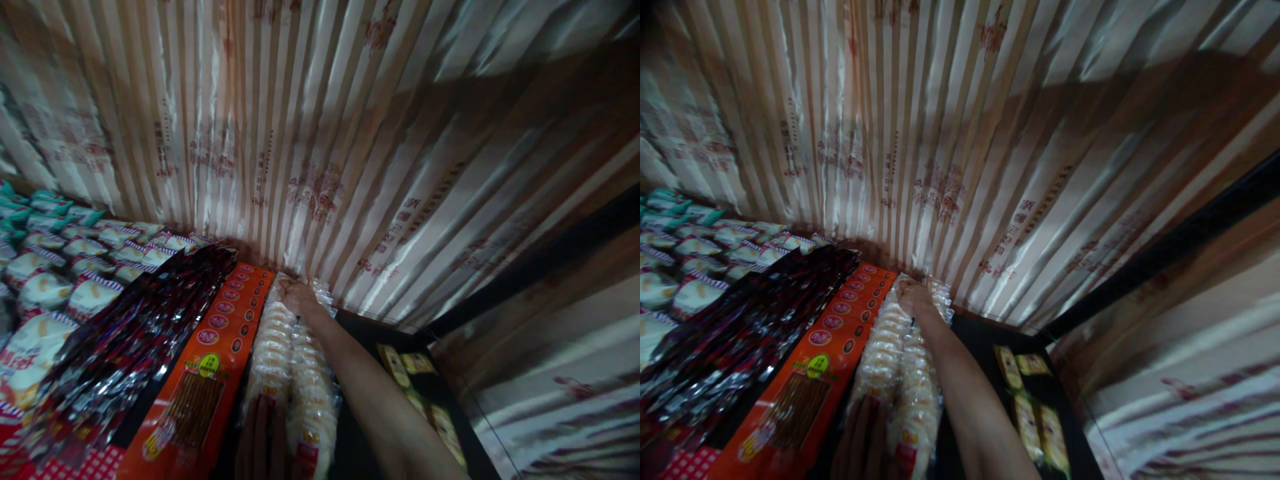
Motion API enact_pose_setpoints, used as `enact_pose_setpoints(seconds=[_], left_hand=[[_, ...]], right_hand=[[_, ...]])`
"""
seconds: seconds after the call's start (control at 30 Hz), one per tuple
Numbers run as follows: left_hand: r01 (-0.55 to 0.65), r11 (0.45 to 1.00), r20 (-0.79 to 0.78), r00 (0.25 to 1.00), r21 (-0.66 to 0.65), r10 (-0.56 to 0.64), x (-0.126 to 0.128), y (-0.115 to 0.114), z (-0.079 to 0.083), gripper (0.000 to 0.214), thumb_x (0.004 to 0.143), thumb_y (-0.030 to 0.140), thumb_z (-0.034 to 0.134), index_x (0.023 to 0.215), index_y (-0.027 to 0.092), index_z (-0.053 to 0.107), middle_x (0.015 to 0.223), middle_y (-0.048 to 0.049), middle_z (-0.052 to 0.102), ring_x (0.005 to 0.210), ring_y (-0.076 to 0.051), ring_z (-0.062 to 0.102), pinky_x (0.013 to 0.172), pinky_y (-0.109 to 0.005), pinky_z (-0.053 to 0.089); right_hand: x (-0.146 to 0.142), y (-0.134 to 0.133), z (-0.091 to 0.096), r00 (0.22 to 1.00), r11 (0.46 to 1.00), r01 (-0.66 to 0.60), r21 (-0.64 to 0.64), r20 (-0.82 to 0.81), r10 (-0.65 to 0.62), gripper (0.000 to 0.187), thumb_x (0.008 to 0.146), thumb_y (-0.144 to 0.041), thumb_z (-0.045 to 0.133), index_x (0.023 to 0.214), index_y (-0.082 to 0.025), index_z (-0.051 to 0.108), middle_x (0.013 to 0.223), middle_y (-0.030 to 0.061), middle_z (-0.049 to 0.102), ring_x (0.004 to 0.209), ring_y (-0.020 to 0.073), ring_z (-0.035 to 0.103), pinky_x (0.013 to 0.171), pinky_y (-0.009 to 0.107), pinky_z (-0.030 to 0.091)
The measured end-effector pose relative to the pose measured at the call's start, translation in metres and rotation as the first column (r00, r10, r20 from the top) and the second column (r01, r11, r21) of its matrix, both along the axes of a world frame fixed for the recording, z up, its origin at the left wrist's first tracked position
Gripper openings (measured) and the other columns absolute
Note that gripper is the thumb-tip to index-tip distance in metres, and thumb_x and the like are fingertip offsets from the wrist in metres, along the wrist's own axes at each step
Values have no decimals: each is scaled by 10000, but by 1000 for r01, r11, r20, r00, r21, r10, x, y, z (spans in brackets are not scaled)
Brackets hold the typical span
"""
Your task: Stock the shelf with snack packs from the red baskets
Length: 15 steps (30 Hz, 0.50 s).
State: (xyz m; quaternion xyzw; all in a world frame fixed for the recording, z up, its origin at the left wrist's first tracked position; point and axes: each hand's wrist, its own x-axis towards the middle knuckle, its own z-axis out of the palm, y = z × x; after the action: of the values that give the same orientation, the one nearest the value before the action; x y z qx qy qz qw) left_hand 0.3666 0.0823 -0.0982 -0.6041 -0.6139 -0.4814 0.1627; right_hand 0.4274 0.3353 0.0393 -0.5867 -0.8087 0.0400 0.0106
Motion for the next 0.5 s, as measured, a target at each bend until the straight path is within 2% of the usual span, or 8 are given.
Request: enact_pose_setpoints(seconds=[0.07,0.17,0.27,0.33,0.4,0.5], left_hand=[[46,996,-2,999,-74,-46,-3,-6,10,539,848,323,393,1366,176,366,1323,-140,496,1261,-296,404,994,-453,349],[127,968,1,992,-217,-130,-9,-15,29,584,828,242,419,1393,162,300,1380,-134,430,1293,-300,355,990,-460,358],[165,938,-11,984,-305,-177,-14,-22,45,594,828,233,438,1396,159,283,1426,-125,364,1322,-296,302,990,-460,367],[174,932,7,983,-319,-181,-15,-24,51,592,829,231,451,1392,161,283,1438,-127,339,1331,-294,283,994,-461,368],[177,931,32,984,-320,-176,-16,-24,53,576,830,222,461,1379,159,301,1438,-134,333,1337,-292,268,1004,-466,363],[188,933,44,982,-307,-183,-17,-24,52,536,828,222,479,1341,136,348,1414,-154,355,1344,-297,247,1014,-475,355]], right_hand=[[0,-2,2,999,999,19,27,-41,-18,414,936,-331,246,1273,-265,478,1326,37,514,1230,212,437,1087,522,20],[9,-14,11,982,989,46,139,-187,-19,438,930,-321,264,1310,-196,440,1383,74,442,1298,193,339,1097,436,140],[28,-43,22,908,958,94,271,-418,29,417,910,-324,305,1202,-130,532,1304,126,508,1239,194,408,1045,350,290],[44,-74,27,821,924,191,332,-570,36,367,894,-346,338,1103,-157,572,1176,125,579,1120,207,501,964,357,384],[58,-113,27,726,882,327,341,-687,-4,328,880,-382,367,1045,-178,563,1042,105,611,974,208,560,861,358,447],[71,-180,13,616,846,467,257,-781,-102,293,852,-434,425,938,-183,549,906,71,607,850,190,570,776,325,470]])
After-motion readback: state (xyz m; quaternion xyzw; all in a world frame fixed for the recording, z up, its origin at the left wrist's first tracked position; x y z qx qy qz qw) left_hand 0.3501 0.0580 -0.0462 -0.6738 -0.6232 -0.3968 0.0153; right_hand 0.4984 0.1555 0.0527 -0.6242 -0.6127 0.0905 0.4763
